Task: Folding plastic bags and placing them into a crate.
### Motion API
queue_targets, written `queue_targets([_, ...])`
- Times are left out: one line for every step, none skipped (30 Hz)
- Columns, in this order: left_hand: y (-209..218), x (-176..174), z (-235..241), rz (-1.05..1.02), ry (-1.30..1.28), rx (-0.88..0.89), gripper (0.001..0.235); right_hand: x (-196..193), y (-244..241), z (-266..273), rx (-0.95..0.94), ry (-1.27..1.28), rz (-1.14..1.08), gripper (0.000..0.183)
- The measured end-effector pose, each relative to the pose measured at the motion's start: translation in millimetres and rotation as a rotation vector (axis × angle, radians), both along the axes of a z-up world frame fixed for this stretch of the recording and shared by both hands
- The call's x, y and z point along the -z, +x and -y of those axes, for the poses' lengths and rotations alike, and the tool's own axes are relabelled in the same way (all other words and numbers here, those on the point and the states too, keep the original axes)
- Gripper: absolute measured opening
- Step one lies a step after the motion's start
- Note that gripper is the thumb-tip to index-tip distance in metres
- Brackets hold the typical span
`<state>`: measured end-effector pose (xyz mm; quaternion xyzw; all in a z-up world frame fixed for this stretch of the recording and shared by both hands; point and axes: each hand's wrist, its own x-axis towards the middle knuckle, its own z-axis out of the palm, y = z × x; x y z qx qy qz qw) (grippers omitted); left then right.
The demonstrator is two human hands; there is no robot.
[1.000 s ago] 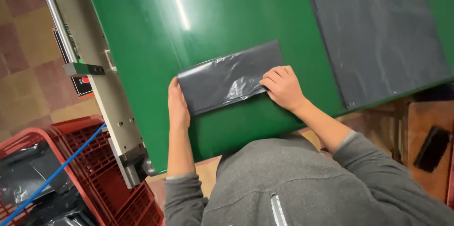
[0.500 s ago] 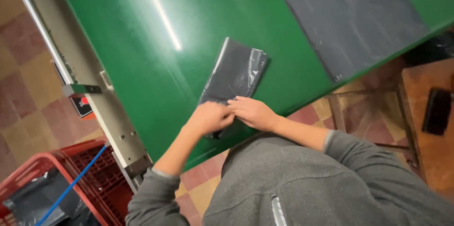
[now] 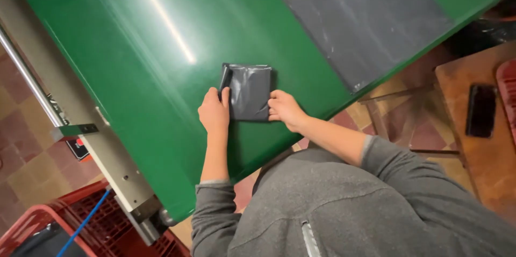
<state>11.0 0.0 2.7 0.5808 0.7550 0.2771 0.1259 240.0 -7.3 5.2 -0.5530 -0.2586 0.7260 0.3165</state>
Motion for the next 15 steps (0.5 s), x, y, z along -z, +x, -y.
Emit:
queue_targets([3, -2, -2, 0.001, 0.001, -0.004, 0.052, 2, 7, 1, -0.004, 0.001, 0.001, 0.017])
queue_targets([9, -5, -6, -0.124, -0.042, -0.062, 0.049, 4, 16, 1, -0.035, 0.005, -0.082, 0.020])
queue_targets([17, -8, -11, -0.248, -0.085, -0.120, 0.046, 5, 28, 1, -0.065, 0.009, -0.163, 0.023])
queue_targets([24, -32, -10, -0.243, -0.080, -0.111, 0.046, -21, 49, 2, -0.055, 0.014, -0.158, 0.023])
queue_targets([32, -56, -10, -0.314, -0.132, -0.187, 0.047, -48, 72, 3, -0.220, 0.241, -0.036, 0.029])
queue_targets([39, -78, -14, -0.384, -0.180, -0.254, 0.051, -74, 92, 3, -0.376, 0.464, 0.094, 0.034])
queue_targets([55, -82, -13, -0.380, -0.172, -0.235, 0.051, -98, 125, -3, -0.357, 0.467, 0.105, 0.034])
queue_targets([71, -88, -8, -0.387, 0.030, -0.134, 0.053, -123, 157, -8, -0.507, 0.878, 0.461, 0.044])
queue_targets([86, -92, -3, -0.390, 0.231, -0.034, 0.058, -147, 190, -12, -0.647, 1.278, 0.835, 0.054])
queue_targets([124, -102, 0, -0.392, 0.218, -0.031, 0.058, -146, 215, -21, -0.650, 1.266, 0.829, 0.054])
queue_targets([161, -111, 2, -0.295, 0.211, 0.238, 0.064, -145, 240, -31, -0.670, 1.292, 0.920, 0.062])
queue_targets([196, -120, 1, -0.194, 0.209, 0.502, 0.071, -143, 263, -42, -0.686, 1.325, 1.014, 0.069])
queue_targets([221, -114, 2, -0.195, 0.203, 0.502, 0.071, -139, 273, -47, -0.688, 1.321, 1.009, 0.069])
queue_targets([248, -109, 0, -0.214, 0.228, 0.653, 0.075, -136, 286, -54, -0.710, 1.324, 1.069, 0.075])
queue_targets([275, -104, -1, -0.233, 0.251, 0.804, 0.078, -134, 298, -62, -0.733, 1.326, 1.129, 0.080])
